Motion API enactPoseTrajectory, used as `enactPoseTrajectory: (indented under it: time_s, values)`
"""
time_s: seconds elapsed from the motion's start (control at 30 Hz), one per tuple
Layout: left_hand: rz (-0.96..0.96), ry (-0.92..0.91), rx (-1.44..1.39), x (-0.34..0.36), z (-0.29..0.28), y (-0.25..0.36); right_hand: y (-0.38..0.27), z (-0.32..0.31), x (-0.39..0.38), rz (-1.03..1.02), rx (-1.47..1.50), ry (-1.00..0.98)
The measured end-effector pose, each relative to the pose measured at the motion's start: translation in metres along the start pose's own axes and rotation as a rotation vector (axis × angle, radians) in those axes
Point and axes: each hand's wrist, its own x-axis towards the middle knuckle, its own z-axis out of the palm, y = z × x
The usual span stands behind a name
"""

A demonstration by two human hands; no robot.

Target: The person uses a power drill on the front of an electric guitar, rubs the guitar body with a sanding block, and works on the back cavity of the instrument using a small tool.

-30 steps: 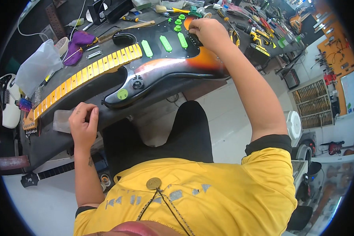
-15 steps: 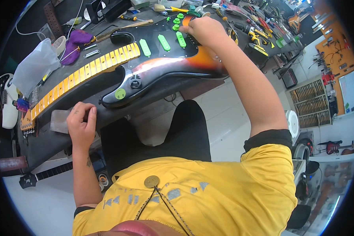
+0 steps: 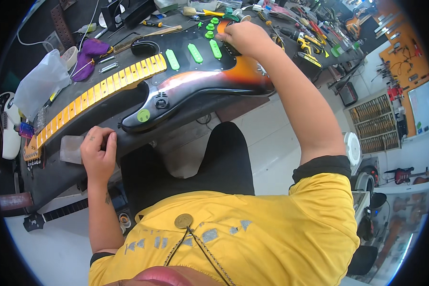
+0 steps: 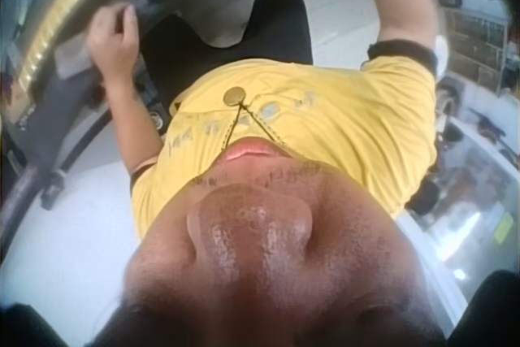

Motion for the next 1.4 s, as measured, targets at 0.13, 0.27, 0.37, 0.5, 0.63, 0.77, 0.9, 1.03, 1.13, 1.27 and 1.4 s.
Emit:
enactPoseTrajectory:
  time_s: [0.13, 0.27, 0.37, 0.5, 0.63, 0.77, 0.9, 1.03, 1.13, 1.27, 1.4]
  values:
    - [-0.003, 0.0, 0.017, -0.003, -0.006, 0.0, 0.053, -0.018, 0.003, 0.373, 0.276, 0.215]
    - [0.055, 0.009, 0.048, 0.0, -0.001, 0.004, 0.211, -0.005, -0.021, 0.97, -0.008, 0.092]
    - [0.101, 0.019, 0.032, 0.001, 0.007, 0.001, 0.297, 0.018, -0.058, 1.106, 0.114, -0.081]
    - [0.076, 0.013, 0.092, -0.003, 0.003, 0.004, 0.312, 0.05, -0.069, 1.211, 0.724, -0.06]
    - [0.093, 0.031, 0.089, 0.0, 0.008, 0.007, 0.301, 0.052, -0.092, 1.264, 1.006, 0.187]
    - [0.12, 0.037, 0.076, 0.002, 0.01, 0.008, 0.289, 0.03, -0.125, 1.182, 1.07, 0.581]
    - [0.111, 0.016, 0.06, 0.002, 0.009, 0.014, 0.266, -0.038, -0.132, 1.057, 0.757, 0.804]
    - [0.116, 0.003, 0.098, -0.001, 0.007, 0.011, 0.227, -0.127, -0.107, 0.659, 0.597, 0.721]
    - [0.099, 0.004, 0.108, -0.002, 0.009, 0.009, 0.191, -0.179, -0.097, 0.689, 0.361, 0.443]
    - [0.123, 0.04, 0.131, -0.003, 0.011, 0.009, 0.097, -0.183, -0.071, 0.524, -0.269, 0.437]
    - [0.14, 0.036, 0.141, -0.004, 0.01, 0.008, 0.035, -0.175, -0.051, 0.511, -0.232, 0.236]
